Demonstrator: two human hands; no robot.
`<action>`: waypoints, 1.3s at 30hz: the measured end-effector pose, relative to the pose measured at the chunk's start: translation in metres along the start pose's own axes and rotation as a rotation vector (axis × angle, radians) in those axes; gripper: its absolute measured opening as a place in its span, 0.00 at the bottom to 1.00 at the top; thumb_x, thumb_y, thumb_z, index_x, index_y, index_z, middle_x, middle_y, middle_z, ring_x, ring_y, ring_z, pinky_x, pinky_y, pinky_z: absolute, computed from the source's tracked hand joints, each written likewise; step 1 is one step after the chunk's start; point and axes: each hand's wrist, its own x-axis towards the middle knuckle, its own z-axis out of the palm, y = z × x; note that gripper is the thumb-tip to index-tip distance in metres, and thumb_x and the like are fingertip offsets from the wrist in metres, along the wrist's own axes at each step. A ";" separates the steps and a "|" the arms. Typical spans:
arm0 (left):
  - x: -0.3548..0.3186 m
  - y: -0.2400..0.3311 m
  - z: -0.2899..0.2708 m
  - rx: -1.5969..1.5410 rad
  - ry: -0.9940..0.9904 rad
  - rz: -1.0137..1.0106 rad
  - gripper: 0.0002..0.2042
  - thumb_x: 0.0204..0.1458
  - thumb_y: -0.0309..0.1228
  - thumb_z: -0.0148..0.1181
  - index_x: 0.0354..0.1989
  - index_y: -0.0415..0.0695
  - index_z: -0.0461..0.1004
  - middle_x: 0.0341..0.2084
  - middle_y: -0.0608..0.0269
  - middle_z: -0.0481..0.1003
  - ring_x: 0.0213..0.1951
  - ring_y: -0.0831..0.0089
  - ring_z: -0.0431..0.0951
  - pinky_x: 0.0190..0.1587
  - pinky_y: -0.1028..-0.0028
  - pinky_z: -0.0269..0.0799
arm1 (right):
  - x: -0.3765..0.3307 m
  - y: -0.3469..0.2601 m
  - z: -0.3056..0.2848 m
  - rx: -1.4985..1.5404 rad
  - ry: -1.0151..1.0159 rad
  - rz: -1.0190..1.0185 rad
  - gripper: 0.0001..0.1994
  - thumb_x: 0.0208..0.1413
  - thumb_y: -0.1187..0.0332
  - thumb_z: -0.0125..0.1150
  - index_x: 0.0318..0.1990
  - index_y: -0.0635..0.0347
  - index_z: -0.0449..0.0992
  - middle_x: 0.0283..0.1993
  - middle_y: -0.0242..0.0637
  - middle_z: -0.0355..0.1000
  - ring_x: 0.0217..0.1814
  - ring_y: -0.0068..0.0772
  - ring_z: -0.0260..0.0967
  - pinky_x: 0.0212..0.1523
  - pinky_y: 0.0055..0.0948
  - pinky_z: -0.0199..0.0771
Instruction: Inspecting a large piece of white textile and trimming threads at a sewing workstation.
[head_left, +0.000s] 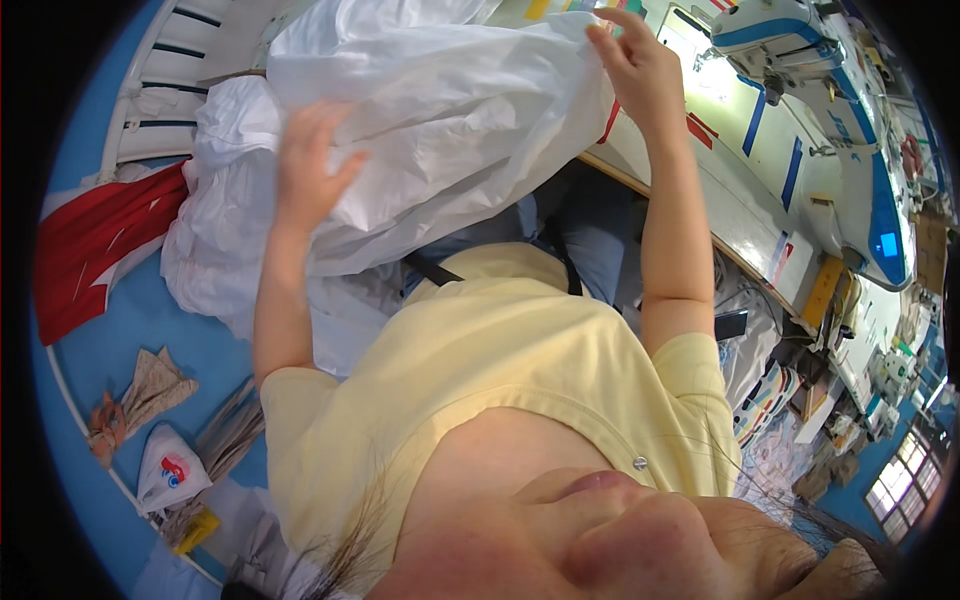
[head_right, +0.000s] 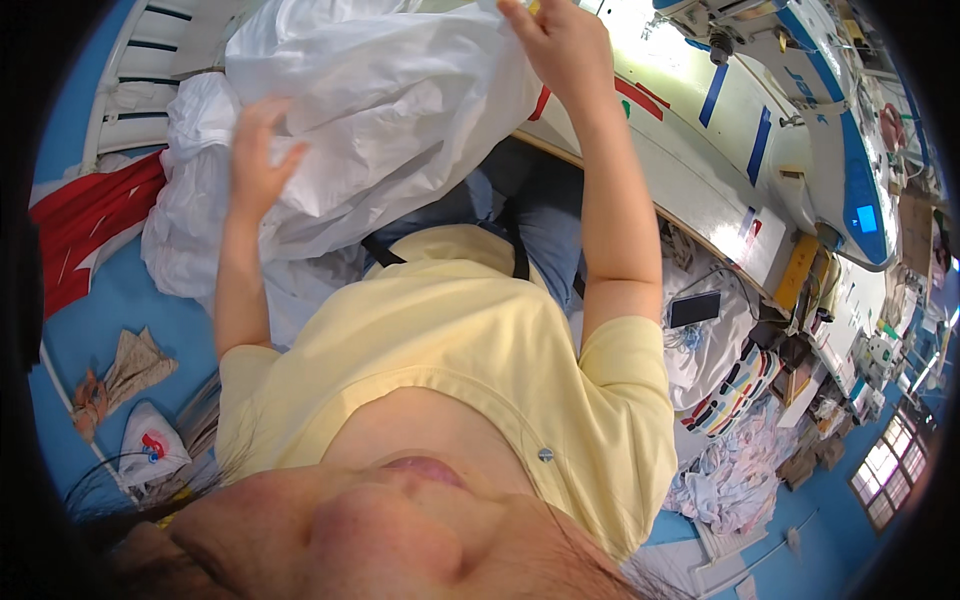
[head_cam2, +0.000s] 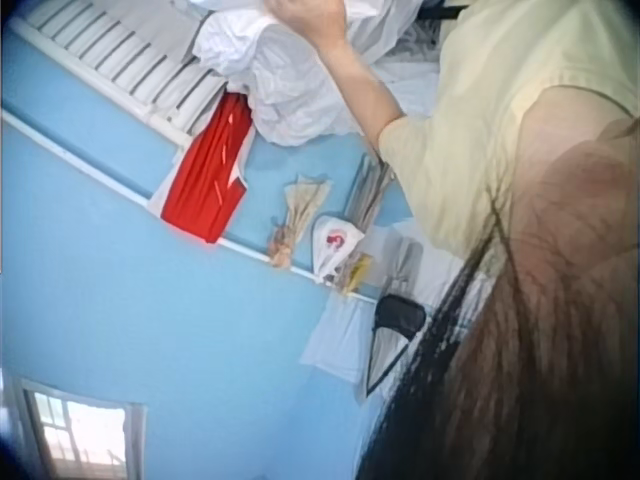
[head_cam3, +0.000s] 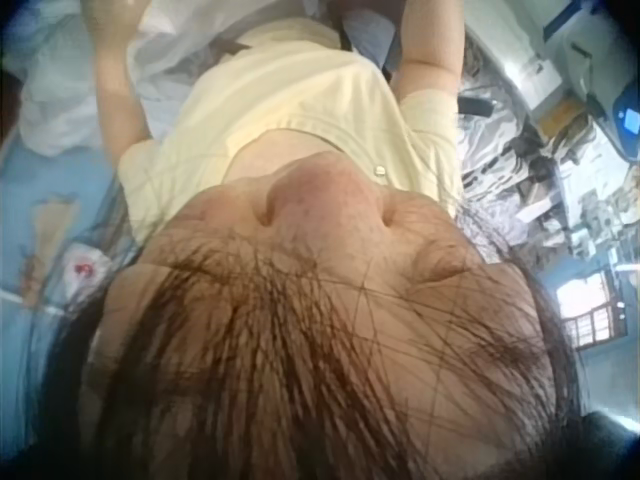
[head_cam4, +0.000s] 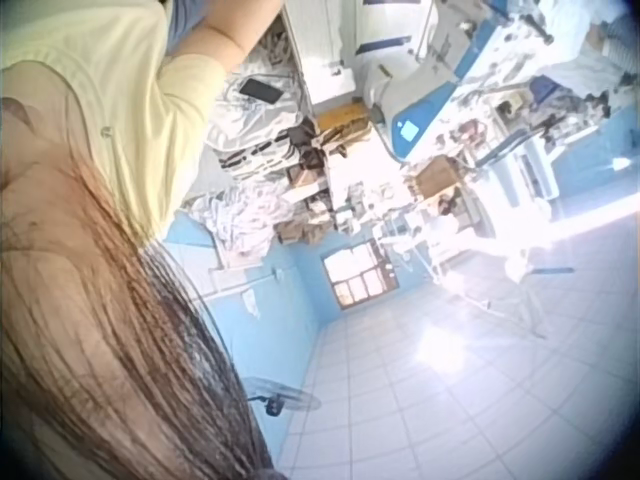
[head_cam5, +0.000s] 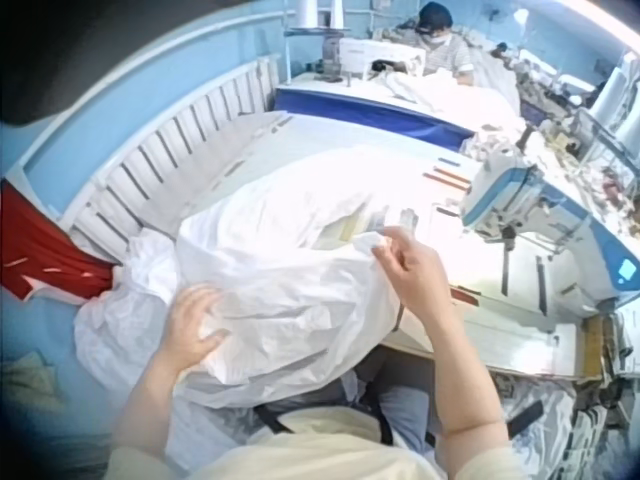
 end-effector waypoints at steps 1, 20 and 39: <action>0.005 0.011 0.006 -0.003 -0.104 0.016 0.19 0.43 0.34 0.64 0.45 0.44 0.72 0.44 0.63 0.73 0.50 0.61 0.70 0.58 0.58 0.59 | 0.004 -0.004 0.001 -0.130 -0.156 -0.074 0.10 0.55 0.63 0.58 0.39 0.60 0.76 0.23 0.31 0.71 0.23 0.19 0.66 0.27 0.20 0.68; -0.019 -0.050 -0.058 -0.460 0.582 -0.574 0.04 0.58 0.25 0.52 0.36 0.37 0.70 0.30 0.67 0.70 0.34 0.81 0.67 0.41 0.81 0.63 | -0.036 0.026 -0.016 1.356 -0.249 0.230 0.13 0.49 0.82 0.51 0.44 0.68 0.72 0.40 0.39 0.74 0.38 0.27 0.72 0.38 0.22 0.71; 0.003 -0.036 -0.066 -0.436 0.437 -0.459 0.03 0.56 0.26 0.56 0.34 0.40 0.72 0.26 0.73 0.70 0.28 0.87 0.64 0.33 0.86 0.61 | -0.019 -0.008 0.002 -0.489 -0.121 -0.486 0.13 0.50 0.55 0.60 0.27 0.54 0.75 0.20 0.34 0.69 0.22 0.39 0.70 0.23 0.33 0.71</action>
